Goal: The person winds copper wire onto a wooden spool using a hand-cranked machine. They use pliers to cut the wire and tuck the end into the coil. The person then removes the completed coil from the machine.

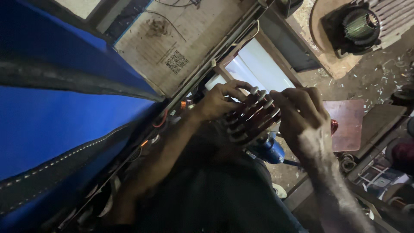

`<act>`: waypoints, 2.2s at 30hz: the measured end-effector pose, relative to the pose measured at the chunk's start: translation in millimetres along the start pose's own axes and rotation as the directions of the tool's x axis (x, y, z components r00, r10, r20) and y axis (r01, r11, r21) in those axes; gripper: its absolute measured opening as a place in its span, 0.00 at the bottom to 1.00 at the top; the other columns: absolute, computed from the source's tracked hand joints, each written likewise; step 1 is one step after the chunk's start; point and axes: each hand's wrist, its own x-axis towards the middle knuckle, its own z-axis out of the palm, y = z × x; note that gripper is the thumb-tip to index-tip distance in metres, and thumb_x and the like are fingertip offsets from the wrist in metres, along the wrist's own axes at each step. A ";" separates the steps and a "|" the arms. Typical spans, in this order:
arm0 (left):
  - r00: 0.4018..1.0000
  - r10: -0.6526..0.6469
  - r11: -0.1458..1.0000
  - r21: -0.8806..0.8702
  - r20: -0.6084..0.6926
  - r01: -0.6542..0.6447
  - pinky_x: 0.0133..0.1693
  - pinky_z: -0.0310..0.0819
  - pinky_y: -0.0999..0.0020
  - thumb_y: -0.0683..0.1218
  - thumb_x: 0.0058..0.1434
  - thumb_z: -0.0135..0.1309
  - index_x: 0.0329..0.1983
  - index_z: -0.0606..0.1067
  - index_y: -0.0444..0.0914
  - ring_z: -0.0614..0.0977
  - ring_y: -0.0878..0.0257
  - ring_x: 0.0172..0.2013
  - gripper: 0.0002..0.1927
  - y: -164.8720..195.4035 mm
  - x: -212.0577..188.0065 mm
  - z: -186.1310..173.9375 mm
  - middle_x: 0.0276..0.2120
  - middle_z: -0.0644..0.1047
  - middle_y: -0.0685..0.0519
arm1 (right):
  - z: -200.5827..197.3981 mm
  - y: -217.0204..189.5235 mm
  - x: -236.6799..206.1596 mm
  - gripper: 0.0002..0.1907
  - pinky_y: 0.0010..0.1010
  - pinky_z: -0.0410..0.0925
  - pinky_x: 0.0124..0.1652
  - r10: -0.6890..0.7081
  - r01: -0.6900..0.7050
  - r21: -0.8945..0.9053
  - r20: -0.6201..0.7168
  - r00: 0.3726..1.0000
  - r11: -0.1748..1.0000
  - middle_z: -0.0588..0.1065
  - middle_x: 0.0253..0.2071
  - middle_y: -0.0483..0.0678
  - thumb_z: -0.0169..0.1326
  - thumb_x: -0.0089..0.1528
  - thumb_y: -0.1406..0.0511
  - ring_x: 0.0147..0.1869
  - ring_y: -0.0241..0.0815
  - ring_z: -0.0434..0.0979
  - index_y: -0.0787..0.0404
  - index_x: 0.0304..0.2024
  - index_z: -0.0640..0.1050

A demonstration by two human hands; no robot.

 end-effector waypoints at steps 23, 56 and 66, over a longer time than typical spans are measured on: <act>0.965 0.086 0.994 0.084 -0.247 -0.067 0.31 0.80 0.78 0.44 0.71 0.54 0.45 0.81 0.35 0.86 0.70 0.32 0.09 64.3 -35.3 24.6 0.36 0.85 0.53 | 22.9 -9.1 35.8 0.18 0.38 0.73 0.51 0.257 -0.247 0.291 0.005 0.966 0.924 0.74 0.53 0.52 0.66 0.62 0.73 0.56 0.50 0.76 0.62 0.52 0.76; 0.944 0.010 0.983 0.175 -0.328 0.050 0.40 0.81 0.72 0.45 0.64 0.62 0.47 0.81 0.33 0.86 0.63 0.39 0.12 43.1 -29.1 29.7 0.39 0.86 0.48 | 48.9 -37.4 0.5 0.02 0.47 0.57 0.66 0.341 -0.341 0.036 -0.015 0.940 0.940 0.72 0.57 0.47 0.66 0.61 0.68 0.64 0.49 0.64 0.56 0.36 0.85; 0.892 0.434 0.690 0.589 0.129 -0.421 0.48 0.81 0.66 0.43 0.65 0.50 0.58 0.75 0.34 0.86 0.53 0.47 0.19 59.8 -29.8 4.5 0.48 0.81 0.44 | 28.4 -23.2 14.7 0.10 0.39 0.60 0.63 0.246 -0.234 0.104 -0.118 0.962 0.967 0.75 0.57 0.54 0.67 0.62 0.72 0.58 0.48 0.72 0.61 0.45 0.83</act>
